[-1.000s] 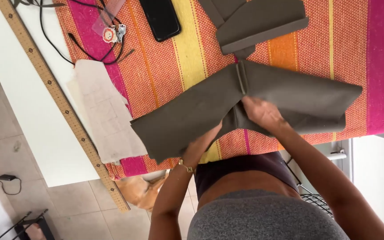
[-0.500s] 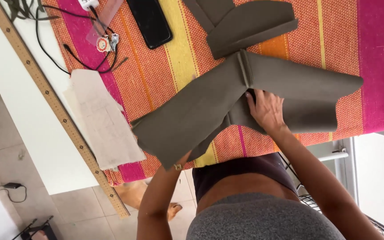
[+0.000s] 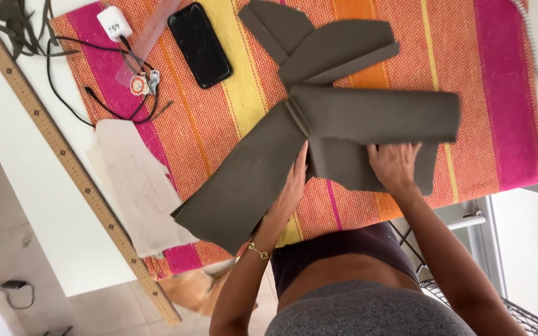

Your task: Folding and ironing fabric pieces to create creases for sewing, then trimming with scissors.

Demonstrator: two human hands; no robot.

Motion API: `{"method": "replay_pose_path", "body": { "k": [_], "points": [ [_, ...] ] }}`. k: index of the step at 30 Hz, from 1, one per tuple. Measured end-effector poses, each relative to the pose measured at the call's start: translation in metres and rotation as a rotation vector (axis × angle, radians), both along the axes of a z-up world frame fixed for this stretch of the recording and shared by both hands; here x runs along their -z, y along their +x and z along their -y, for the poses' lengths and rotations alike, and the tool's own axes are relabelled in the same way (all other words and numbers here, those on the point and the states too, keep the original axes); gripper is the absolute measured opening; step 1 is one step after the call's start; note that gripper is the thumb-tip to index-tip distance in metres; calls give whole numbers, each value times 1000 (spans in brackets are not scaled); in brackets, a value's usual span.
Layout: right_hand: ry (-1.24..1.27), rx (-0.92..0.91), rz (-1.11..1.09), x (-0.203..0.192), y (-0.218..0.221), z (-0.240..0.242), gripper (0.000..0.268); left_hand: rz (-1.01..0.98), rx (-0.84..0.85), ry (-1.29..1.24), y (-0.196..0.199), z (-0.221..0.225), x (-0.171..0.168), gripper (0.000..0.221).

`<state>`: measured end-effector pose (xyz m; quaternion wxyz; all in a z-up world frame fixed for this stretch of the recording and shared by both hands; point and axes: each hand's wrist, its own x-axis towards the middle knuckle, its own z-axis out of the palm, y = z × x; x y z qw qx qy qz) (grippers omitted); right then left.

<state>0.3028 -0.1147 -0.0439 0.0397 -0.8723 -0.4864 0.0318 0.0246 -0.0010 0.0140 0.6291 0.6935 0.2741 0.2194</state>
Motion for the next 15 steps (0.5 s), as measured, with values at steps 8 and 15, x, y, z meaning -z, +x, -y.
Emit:
{"method": "replay_pose_path", "body": {
  "k": [8, 15],
  "points": [
    [-685, 161, -398, -136, 137, -1, 61, -579, 182, -141, 4, -29, -19, 79],
    [514, -467, -272, -101, 170, -130, 18, -613, 178, 157, 18, -24, -98, 57]
  ]
}}
